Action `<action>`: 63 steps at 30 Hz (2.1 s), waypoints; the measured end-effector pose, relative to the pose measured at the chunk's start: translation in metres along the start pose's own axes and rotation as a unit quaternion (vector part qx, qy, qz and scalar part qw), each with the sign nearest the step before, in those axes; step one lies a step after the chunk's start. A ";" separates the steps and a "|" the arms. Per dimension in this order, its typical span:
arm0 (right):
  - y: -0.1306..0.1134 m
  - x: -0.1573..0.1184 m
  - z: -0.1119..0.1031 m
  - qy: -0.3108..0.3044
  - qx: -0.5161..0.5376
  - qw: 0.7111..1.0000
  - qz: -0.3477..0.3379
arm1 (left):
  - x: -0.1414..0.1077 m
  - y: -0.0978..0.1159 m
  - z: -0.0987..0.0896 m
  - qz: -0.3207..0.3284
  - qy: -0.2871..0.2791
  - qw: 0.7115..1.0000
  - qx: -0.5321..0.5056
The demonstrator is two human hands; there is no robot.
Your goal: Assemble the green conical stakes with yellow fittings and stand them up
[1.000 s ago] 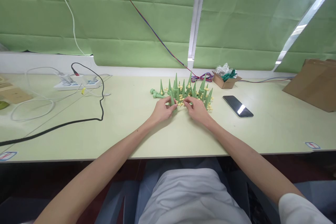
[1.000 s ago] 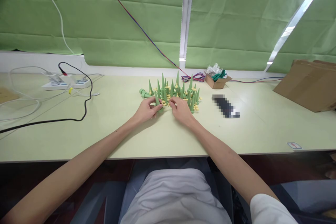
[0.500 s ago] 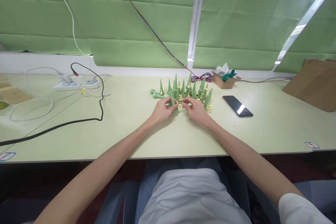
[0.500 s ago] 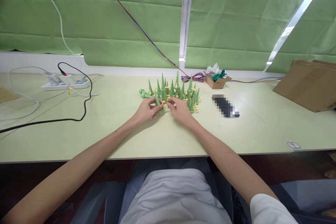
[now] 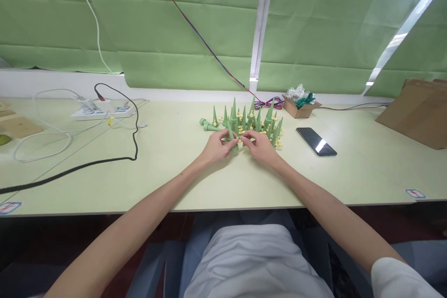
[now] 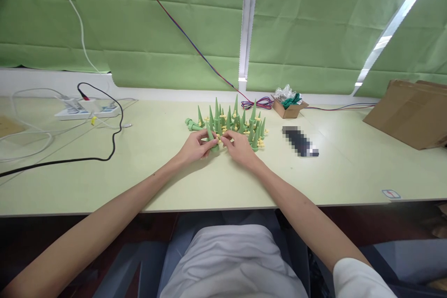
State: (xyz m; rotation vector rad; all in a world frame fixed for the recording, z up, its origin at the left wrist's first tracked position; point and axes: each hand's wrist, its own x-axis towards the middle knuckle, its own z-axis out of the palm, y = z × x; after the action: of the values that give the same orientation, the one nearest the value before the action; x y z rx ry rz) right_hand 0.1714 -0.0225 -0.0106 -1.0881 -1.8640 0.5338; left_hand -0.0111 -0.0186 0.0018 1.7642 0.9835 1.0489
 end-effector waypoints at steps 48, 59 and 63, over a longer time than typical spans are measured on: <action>-0.001 0.000 0.003 -0.016 -0.007 0.999 0.049 | -0.001 0.003 0.000 0.013 -0.007 1.000 0.001; 0.001 -0.002 0.001 -0.030 0.055 0.998 0.017 | 0.000 0.001 -0.001 0.006 0.009 1.000 0.008; 0.000 -0.001 0.002 -0.020 0.016 1.000 0.016 | -0.001 0.002 0.000 0.013 0.003 1.000 0.010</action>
State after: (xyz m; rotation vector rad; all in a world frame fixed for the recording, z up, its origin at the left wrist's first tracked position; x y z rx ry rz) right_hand 0.1699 -0.0232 -0.0123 -1.0949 -1.8685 0.6057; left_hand -0.0116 -0.0200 0.0031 1.7958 0.9809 1.0631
